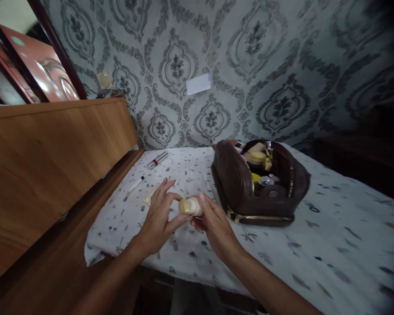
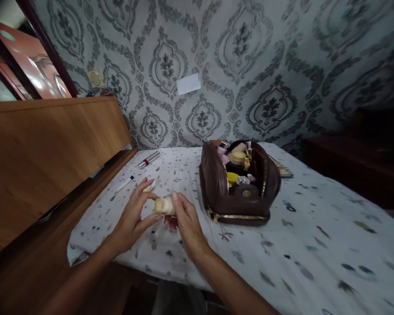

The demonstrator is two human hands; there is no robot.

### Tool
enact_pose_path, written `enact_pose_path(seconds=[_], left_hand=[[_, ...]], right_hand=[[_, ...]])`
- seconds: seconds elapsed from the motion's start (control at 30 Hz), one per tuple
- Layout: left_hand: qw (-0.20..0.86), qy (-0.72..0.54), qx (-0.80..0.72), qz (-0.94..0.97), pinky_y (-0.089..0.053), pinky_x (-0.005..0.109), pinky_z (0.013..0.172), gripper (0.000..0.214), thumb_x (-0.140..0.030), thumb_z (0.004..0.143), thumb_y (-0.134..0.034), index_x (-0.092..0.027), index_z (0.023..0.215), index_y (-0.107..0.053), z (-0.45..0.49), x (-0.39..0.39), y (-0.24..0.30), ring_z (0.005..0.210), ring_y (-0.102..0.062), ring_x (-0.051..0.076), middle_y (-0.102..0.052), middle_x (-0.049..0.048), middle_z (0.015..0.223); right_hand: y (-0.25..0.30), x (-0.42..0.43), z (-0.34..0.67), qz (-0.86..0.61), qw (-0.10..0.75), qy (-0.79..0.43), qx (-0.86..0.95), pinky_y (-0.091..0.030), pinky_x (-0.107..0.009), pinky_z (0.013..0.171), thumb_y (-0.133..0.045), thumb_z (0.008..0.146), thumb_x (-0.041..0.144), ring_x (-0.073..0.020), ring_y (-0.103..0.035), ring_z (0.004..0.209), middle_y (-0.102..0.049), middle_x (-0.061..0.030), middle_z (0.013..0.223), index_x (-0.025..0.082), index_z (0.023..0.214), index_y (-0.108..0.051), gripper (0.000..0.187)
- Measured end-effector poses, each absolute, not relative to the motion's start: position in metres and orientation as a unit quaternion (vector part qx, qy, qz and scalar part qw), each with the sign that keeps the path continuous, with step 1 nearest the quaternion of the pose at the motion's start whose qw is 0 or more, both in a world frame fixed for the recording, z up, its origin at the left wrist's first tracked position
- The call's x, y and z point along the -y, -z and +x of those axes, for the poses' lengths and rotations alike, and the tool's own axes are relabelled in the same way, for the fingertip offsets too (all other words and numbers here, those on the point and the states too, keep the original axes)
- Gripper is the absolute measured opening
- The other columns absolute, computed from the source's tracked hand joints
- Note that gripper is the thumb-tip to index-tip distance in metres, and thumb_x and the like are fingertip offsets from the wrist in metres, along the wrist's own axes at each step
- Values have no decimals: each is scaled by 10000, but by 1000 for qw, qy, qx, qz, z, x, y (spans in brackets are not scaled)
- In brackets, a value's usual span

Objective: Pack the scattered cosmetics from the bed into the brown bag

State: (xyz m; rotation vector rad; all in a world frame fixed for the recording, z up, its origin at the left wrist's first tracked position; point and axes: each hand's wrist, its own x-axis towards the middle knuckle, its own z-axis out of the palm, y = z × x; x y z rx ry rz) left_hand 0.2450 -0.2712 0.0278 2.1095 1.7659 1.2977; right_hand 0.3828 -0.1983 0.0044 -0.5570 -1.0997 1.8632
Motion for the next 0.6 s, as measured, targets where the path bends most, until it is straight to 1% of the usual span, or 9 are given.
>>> enact_pose_path(seconds=[0.2,0.33,0.43,0.5,0.6], left_hand=[[31,-400,-585,705,-205,540,1158,245,-415,888,-625,-238,1050,-574,251,271,-27,1463,-215,336,-386,121,1500],[12,-398,-586,706,-202,559,1154,242,-421,884,-629,-233,1029,-577,256,268,-25,1462,-220,344,-406,124,1486],[-25,-365,-603,709,-226,572,1146,269,-444,892,-612,-223,1034,-550,259,265,-22,1464,-219,336,-394,131,1490],[-39,-346,-612,710,-247,572,1143,277,-455,905,-587,-220,1041,-534,260,264,-22,1467,-218,328,-386,137,1492],[-31,-332,-615,715,-265,569,1144,262,-454,924,-556,-222,1042,-530,260,263,-22,1473,-206,323,-376,136,1497]], right_hand=[[-1,201,387,-232,452,-736,447,-260,-224,387,-681,683,713,-100,-444,456,-557,20,595,198,762,-619,525],[1,203,389,-245,468,-727,439,-261,-214,392,-658,696,719,-95,-420,467,-505,40,583,199,750,-579,529],[1,204,389,-250,471,-727,433,-275,-204,404,-648,712,709,-92,-414,484,-470,52,592,203,734,-528,520],[1,205,390,-248,466,-725,442,-286,-205,409,-630,728,709,-93,-421,484,-473,52,595,207,736,-510,517],[5,204,392,-244,458,-714,469,-287,-212,407,-607,753,699,-97,-430,470,-488,49,597,207,757,-524,498]])
